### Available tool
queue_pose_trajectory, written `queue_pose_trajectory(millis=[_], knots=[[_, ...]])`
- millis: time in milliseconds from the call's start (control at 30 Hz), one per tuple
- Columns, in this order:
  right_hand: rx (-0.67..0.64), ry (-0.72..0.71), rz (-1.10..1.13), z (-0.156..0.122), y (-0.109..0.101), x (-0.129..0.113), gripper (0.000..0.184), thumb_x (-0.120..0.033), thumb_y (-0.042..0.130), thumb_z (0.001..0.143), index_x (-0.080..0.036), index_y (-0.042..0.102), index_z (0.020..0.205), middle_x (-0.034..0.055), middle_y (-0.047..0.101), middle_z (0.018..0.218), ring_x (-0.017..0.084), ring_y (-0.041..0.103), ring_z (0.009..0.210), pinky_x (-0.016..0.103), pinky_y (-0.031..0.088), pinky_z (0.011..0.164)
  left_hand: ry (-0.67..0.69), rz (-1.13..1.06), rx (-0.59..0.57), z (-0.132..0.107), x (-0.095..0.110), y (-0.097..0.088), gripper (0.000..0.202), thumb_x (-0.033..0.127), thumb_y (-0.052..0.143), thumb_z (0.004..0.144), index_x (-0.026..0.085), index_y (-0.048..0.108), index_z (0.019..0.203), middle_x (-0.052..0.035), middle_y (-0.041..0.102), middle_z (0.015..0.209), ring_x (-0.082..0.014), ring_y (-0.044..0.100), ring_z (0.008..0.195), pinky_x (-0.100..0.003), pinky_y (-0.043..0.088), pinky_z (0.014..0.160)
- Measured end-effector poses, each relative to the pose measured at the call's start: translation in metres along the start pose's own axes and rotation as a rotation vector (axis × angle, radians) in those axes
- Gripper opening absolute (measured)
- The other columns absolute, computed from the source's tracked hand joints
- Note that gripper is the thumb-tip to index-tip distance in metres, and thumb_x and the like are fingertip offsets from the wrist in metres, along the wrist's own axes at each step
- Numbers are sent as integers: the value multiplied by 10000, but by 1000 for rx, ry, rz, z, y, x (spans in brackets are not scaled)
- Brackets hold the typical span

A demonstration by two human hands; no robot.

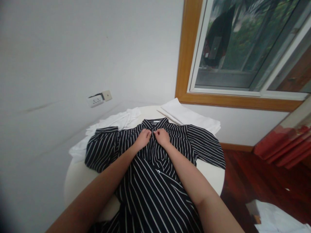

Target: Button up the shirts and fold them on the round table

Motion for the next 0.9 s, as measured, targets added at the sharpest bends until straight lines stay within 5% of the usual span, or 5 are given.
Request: queue_pose_trajectory(millis=[167, 300, 467, 633, 900], knots=[[71, -80, -139, -10, -18, -6, 261, -237, 444, 926, -177, 697, 934, 74, 615, 973, 167, 556, 894, 260, 399, 800, -56, 208, 44, -10, 6, -12, 223, 267, 564, 847, 163, 565, 1044, -96, 562, 1044, -244, 495, 1020, -372, 410, 921], [124, -88, -385, -18, -35, -5, 287, -283, 423, 934, -182, 690, 973, 122, 606, 1036, 251, 490, 1059, 376, 364, 911, -113, 340, 13, -18, 13, -15, 303, 348, 491, 890, 167, 554, 1125, -127, 556, 1131, -287, 464, 1106, -414, 406, 919], [-140, 73, -423, -17, -19, 21, 431, -396, 374, 957, -218, 521, 1321, 135, 450, 1406, 292, 359, 1300, 515, 255, 1040, -171, 357, -167, -20, 13, -4, 433, 359, 318, 948, 184, 494, 1303, -151, 460, 1392, -309, 384, 1290, -532, 297, 1047], [-321, 52, -378, -5, -8, 42, 610, -540, 222, 965, -211, 304, 1472, 91, 184, 1566, 261, 127, 1438, 523, 85, 1128, -286, 322, -333, -12, -2, 4, 537, 456, 254, 942, 253, 378, 1423, -89, 288, 1534, -318, 220, 1412, -646, 177, 1079], [-302, -50, -398, 12, -14, 50, 677, -614, 170, 942, -218, 314, 1471, 78, 205, 1561, 233, 139, 1440, 470, 89, 1146, -42, 264, -332, 8, -36, 4, 570, 499, 197, 954, 249, 348, 1443, -62, 277, 1540, -265, 223, 1420, -565, 145, 1128]])
Point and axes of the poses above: each hand's wrist, its own z-axis towards the middle knuckle, its own y-axis out of the palm, x = y × z, the point moved 4 cm from there along z, towards the middle knuckle
